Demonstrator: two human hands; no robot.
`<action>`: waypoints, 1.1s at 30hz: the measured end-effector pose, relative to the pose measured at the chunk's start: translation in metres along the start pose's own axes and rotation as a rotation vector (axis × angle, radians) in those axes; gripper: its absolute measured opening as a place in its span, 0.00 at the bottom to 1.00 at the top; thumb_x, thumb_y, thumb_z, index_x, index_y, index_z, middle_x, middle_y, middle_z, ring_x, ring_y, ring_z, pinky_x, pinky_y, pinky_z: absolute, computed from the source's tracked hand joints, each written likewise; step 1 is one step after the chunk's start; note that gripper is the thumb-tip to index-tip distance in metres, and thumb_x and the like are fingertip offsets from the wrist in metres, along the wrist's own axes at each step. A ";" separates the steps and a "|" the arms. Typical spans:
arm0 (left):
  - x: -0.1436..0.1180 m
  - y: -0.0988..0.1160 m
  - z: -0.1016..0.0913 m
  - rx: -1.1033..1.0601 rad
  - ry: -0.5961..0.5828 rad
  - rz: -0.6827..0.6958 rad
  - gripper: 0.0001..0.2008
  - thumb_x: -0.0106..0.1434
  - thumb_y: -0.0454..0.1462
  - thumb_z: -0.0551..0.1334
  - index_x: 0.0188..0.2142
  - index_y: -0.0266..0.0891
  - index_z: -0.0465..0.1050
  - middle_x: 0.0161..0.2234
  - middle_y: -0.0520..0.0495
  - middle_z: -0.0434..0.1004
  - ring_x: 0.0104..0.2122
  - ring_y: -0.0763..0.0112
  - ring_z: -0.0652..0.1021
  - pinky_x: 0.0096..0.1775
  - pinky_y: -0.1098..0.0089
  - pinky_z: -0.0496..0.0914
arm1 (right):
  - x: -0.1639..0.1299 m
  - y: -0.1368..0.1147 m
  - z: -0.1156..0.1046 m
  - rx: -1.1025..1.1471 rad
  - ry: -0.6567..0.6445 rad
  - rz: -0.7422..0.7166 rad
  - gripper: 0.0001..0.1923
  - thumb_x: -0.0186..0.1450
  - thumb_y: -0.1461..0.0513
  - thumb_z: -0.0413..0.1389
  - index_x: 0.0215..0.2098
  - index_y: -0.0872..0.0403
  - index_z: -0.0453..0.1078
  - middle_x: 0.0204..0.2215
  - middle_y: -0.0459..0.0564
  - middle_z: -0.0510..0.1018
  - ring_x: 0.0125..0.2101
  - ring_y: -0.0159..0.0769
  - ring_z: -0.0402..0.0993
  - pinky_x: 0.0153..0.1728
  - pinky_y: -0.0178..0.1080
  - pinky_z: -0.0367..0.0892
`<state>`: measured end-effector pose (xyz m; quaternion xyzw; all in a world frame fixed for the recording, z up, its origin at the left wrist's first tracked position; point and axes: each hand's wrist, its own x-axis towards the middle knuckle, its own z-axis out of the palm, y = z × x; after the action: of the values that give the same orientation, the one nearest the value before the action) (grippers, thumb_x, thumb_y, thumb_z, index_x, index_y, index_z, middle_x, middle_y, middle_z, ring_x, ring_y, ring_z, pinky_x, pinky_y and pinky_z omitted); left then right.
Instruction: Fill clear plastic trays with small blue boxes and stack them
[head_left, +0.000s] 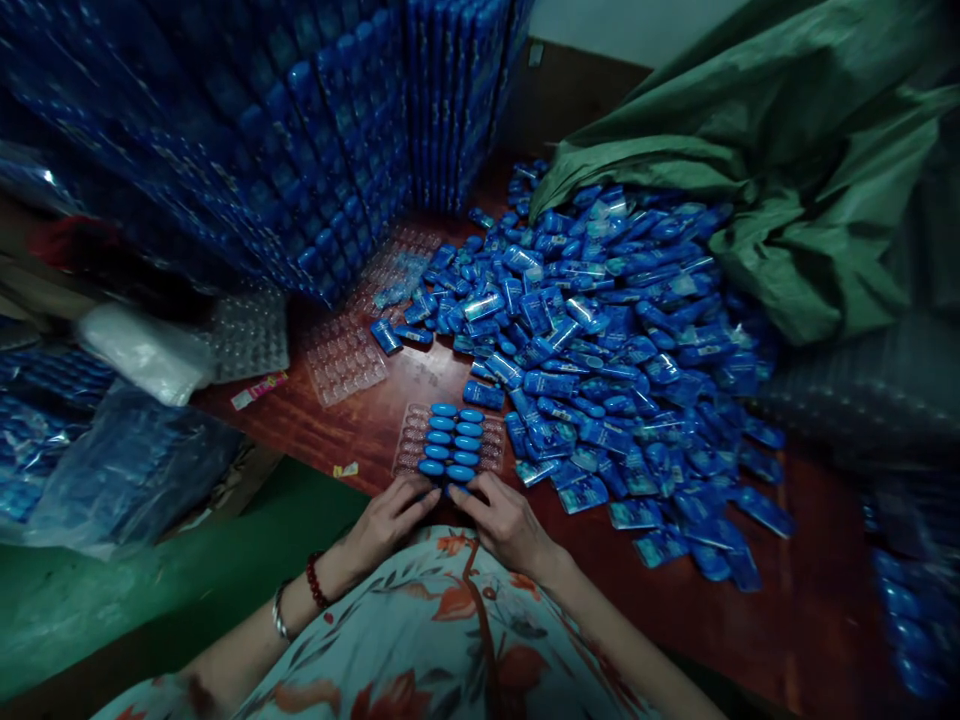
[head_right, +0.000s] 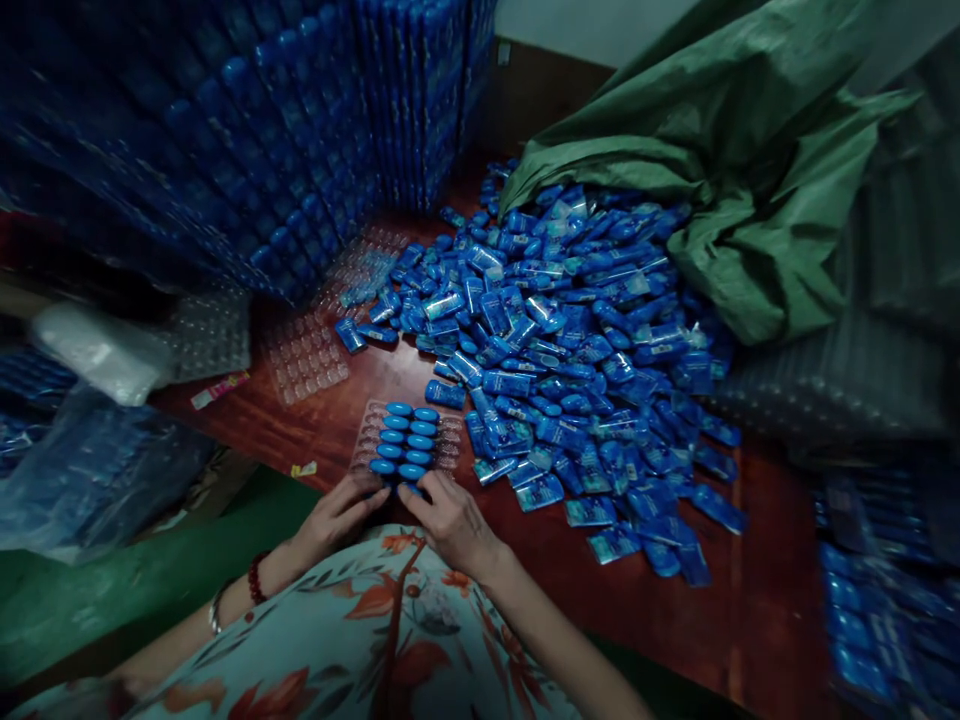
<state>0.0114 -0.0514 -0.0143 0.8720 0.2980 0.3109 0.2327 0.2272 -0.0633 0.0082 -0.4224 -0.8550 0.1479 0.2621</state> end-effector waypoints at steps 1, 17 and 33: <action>-0.002 0.000 0.002 0.024 0.017 0.007 0.22 0.66 0.34 0.55 0.60 0.35 0.58 0.43 0.38 0.71 0.46 0.64 0.71 0.43 0.65 0.72 | -0.001 -0.001 0.001 -0.017 0.013 0.003 0.16 0.67 0.69 0.44 0.47 0.57 0.70 0.30 0.52 0.70 0.31 0.34 0.66 0.32 0.35 0.66; 0.058 -0.021 0.017 0.023 -0.108 -0.460 0.28 0.70 0.42 0.42 0.66 0.43 0.34 0.66 0.39 0.42 0.65 0.61 0.44 0.62 0.49 0.43 | 0.041 0.014 0.026 0.054 -0.016 0.251 0.34 0.68 0.49 0.42 0.67 0.54 0.40 0.67 0.56 0.43 0.65 0.49 0.33 0.60 0.56 0.48; 0.170 -0.140 -0.027 0.541 -0.127 -0.337 0.08 0.63 0.29 0.53 0.36 0.33 0.72 0.40 0.35 0.72 0.45 0.53 0.69 0.47 0.53 0.65 | 0.113 0.105 -0.044 -0.252 -0.220 0.606 0.13 0.65 0.66 0.49 0.41 0.51 0.74 0.36 0.52 0.80 0.38 0.39 0.74 0.38 0.36 0.63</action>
<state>0.0472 0.1679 -0.0092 0.8582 0.4950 0.1227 0.0590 0.2628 0.0908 0.0309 -0.6675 -0.7255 0.1571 0.0584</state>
